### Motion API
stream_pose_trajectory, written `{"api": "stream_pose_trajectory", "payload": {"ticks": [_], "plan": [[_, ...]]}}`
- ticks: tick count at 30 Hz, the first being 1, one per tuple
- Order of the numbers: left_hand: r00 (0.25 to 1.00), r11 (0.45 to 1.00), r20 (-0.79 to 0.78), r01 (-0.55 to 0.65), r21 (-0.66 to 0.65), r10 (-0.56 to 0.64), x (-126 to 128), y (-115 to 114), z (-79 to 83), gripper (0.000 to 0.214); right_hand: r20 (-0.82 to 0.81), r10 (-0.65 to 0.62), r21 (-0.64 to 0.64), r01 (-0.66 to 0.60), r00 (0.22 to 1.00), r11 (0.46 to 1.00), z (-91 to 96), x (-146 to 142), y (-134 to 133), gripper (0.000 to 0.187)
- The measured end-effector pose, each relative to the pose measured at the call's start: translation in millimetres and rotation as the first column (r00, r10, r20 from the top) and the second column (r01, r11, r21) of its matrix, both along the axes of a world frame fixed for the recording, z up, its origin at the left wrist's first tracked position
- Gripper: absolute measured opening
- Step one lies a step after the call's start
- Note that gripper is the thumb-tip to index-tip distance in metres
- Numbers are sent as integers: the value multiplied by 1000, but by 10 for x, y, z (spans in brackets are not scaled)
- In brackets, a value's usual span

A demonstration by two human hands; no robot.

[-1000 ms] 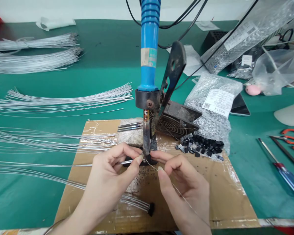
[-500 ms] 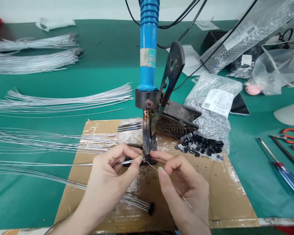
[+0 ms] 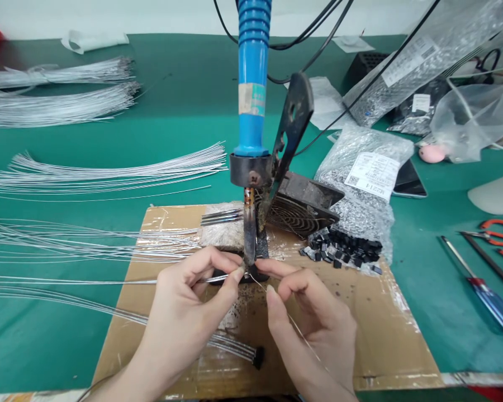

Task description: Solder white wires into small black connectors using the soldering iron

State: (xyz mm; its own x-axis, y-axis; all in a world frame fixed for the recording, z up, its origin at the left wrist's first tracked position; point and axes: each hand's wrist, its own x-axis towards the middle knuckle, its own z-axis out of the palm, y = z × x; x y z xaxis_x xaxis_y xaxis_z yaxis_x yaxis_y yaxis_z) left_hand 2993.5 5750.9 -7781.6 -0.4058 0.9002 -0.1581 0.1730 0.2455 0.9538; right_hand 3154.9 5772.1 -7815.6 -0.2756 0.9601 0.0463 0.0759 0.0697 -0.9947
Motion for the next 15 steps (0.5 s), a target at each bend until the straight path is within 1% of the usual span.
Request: {"api": "stream_pose_trajectory", "payload": {"ticks": [4,15], "plan": [[1000,999,-1,-4,36,4,-6,2,-17,14,-14,-8,31,8,1000,999,-2,-10,-2,17],[1000,999,18,-2,41,1,14,-7,-31,14,-47,-18,44,20,999,999,-21,-22,-7,18]]}}
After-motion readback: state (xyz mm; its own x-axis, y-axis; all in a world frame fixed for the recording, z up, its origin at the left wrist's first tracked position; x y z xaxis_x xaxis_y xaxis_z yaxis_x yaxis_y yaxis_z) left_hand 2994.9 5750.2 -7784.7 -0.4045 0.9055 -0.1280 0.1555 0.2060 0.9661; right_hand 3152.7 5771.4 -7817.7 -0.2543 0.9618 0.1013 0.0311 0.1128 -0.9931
